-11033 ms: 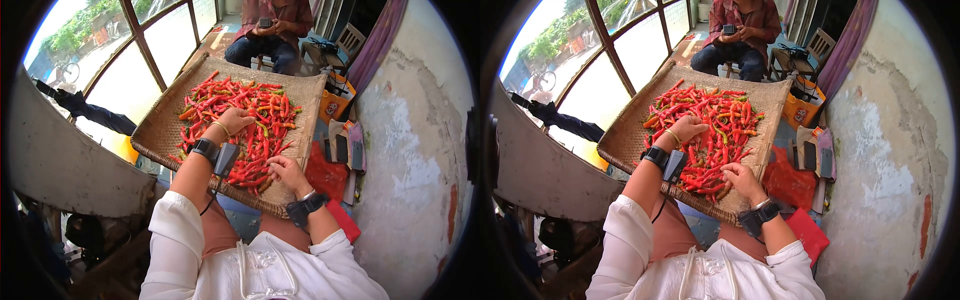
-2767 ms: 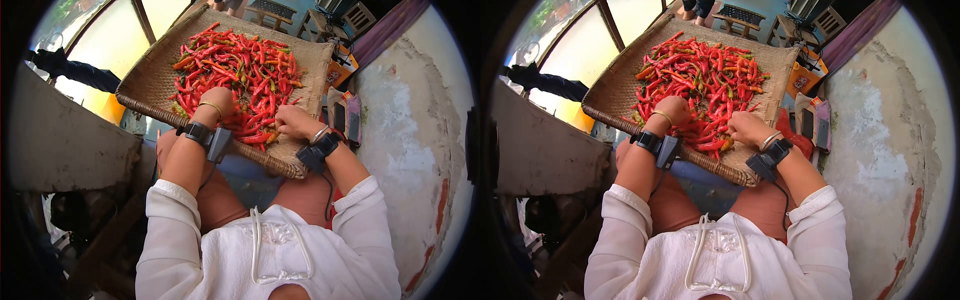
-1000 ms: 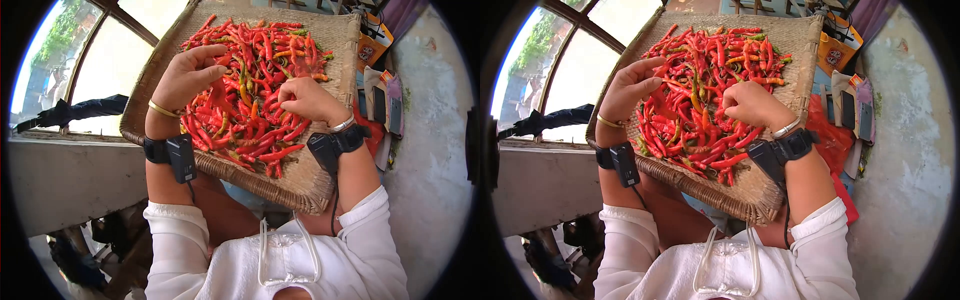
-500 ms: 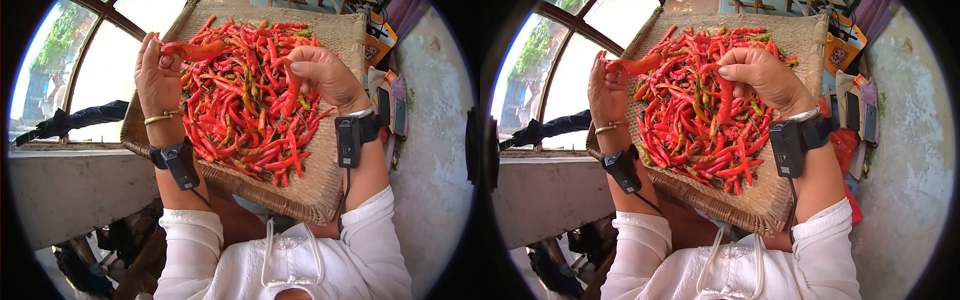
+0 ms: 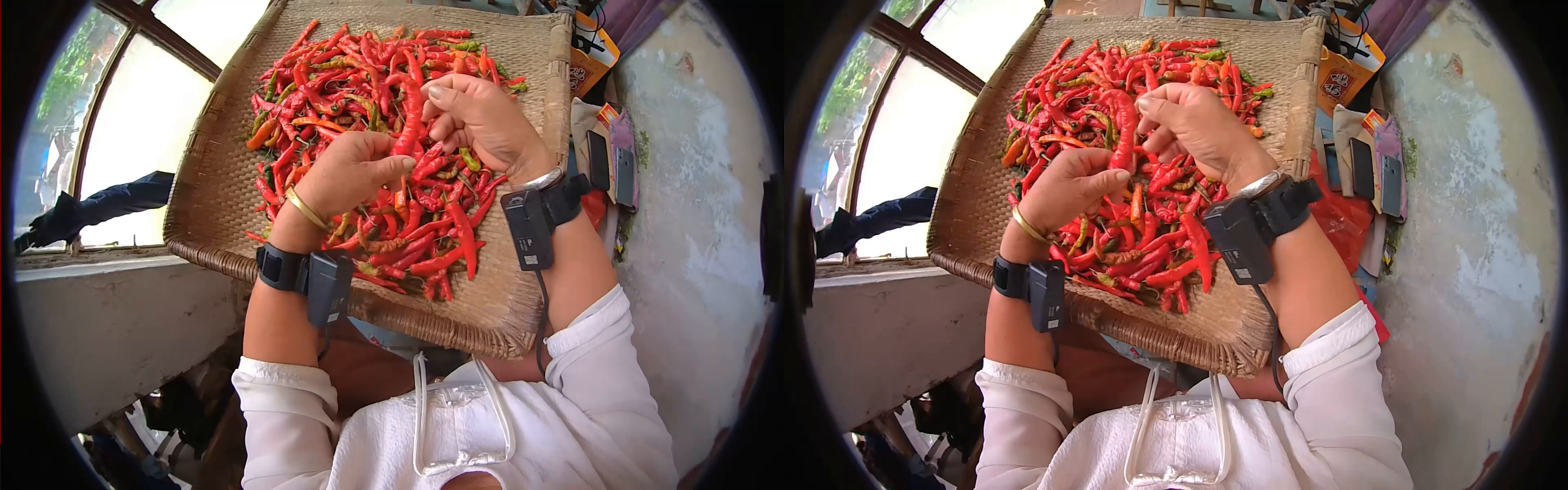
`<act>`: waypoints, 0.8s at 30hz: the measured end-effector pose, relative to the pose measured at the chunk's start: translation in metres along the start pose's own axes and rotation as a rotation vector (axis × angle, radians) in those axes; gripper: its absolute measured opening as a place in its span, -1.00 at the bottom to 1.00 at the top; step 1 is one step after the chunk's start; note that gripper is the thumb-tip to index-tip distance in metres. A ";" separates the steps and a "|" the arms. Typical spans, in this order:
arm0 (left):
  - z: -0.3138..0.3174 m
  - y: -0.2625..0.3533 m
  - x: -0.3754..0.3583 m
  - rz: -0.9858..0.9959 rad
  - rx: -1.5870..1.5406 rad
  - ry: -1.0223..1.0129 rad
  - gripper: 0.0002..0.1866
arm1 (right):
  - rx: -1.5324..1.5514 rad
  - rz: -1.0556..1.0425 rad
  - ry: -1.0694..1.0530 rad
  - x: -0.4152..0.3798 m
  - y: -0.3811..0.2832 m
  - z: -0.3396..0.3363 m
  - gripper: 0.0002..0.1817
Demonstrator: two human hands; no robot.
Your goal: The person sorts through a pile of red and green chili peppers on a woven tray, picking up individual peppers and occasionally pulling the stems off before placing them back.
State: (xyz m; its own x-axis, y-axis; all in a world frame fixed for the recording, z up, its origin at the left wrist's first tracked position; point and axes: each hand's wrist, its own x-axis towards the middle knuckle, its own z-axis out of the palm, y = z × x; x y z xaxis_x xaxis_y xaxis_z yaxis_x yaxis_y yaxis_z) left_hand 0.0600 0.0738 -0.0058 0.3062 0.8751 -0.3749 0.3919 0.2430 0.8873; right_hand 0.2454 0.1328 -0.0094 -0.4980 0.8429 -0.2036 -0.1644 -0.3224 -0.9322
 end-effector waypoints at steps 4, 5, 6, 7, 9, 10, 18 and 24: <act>-0.027 -0.006 0.010 0.092 -0.052 0.346 -0.82 | -1.548 -0.106 -0.111 -0.014 0.015 -0.003 -0.67; -0.032 -0.015 0.018 0.239 -0.136 0.442 -0.74 | -1.621 0.022 -0.207 -0.024 0.018 0.000 -0.63; -0.028 -0.012 0.023 0.314 0.024 0.671 -0.56 | -1.642 0.107 -0.260 -0.028 0.024 0.002 -0.63; -0.030 -0.022 0.032 0.392 0.405 0.842 -0.49 | -1.672 0.126 -0.284 -0.032 0.027 0.004 -0.63; -0.023 -0.028 0.039 0.449 0.846 0.908 -0.41 | -1.705 0.145 -0.307 -0.032 0.029 0.005 -0.62; -0.012 -0.024 0.034 0.431 0.898 0.811 -0.41 | -1.745 0.144 -0.349 -0.030 0.032 0.005 -0.65; 0.016 -0.026 0.028 -0.039 1.166 0.159 -0.64 | -1.518 0.146 -0.427 -0.016 0.027 -0.013 -0.78; 0.010 -0.042 0.034 0.115 1.187 0.318 -0.71 | -0.311 -0.142 -0.008 -0.009 -0.008 -0.034 -0.69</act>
State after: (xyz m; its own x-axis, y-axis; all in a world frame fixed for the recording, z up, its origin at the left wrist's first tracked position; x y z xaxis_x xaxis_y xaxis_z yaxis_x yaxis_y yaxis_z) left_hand 0.0621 0.0891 -0.0585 0.2314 0.9695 -0.0812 0.9722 -0.2274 0.0553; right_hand 0.2801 0.1420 -0.0102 -0.4956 0.8662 -0.0643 0.0344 -0.0544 -0.9979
